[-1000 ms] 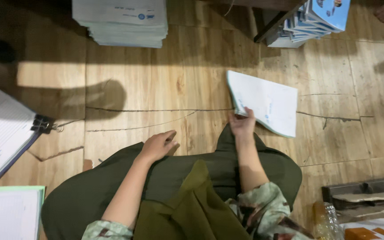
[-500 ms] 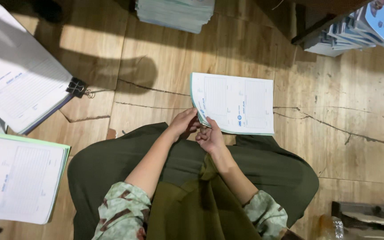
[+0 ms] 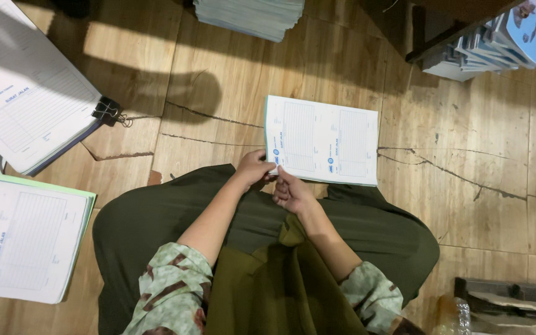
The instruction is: The person sits cross-legged on the floor and sorts through stacks of papers. They pick up a stack, flip through the pages, and place the papers onto a separate pile on the floor.
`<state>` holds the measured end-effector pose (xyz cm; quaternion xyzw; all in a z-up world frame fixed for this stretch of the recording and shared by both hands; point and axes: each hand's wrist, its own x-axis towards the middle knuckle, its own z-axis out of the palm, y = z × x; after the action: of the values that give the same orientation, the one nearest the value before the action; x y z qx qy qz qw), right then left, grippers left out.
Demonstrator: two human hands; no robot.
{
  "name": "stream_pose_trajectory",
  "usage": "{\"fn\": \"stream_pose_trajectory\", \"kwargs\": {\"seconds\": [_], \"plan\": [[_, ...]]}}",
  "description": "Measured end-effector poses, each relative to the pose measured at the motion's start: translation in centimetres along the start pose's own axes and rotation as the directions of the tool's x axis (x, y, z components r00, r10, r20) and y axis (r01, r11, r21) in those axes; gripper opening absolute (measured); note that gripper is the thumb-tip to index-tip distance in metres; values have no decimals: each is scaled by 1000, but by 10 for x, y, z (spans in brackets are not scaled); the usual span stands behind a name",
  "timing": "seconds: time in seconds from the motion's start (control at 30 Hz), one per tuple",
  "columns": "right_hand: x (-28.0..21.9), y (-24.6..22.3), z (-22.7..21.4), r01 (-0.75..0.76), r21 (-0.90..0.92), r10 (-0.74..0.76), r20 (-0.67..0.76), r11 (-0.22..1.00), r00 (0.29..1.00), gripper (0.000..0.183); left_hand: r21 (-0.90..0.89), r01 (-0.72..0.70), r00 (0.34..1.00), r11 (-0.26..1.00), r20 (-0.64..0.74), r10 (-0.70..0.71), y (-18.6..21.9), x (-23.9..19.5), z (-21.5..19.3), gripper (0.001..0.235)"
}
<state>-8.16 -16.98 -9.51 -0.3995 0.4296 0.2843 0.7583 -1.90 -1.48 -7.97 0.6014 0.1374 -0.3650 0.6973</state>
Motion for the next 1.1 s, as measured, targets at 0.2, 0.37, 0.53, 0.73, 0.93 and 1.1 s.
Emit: {"fn": "stream_pose_trajectory", "kwargs": {"seconds": [0.2, 0.37, 0.53, 0.73, 0.93, 1.1], "plan": [[-21, -66, -70, 136, -922, -692, -168, 362, 703, 45, 396, -105, 994, 912, 30, 102, 69, -41, -34, 60], [12, -95, -188, -139, -897, -801, -437, 419, 409, 52, 732, 68, 990, 678, -136, 48, 81, -50, -33, 83], [30, -95, -191, -114, -864, -703, -470, 491, 534, 69, 737, 131, 936, 663, -312, 163, 44, -8, -27, 59], [-26, -98, -126, -35, -853, -724, -462, 520, 512, 65, 884, -102, 881, 457, -133, 453, 90, -57, 2, 34], [-27, -93, -115, 301, -677, -698, -441, 671, 565, 62, 523, -155, 941, 838, -181, 286, 67, -30, -25, 48], [-18, -98, -139, 151, -897, -754, -247, 415, 608, 45, 877, 29, 969, 479, -143, 203, 47, -23, -14, 50]]}}
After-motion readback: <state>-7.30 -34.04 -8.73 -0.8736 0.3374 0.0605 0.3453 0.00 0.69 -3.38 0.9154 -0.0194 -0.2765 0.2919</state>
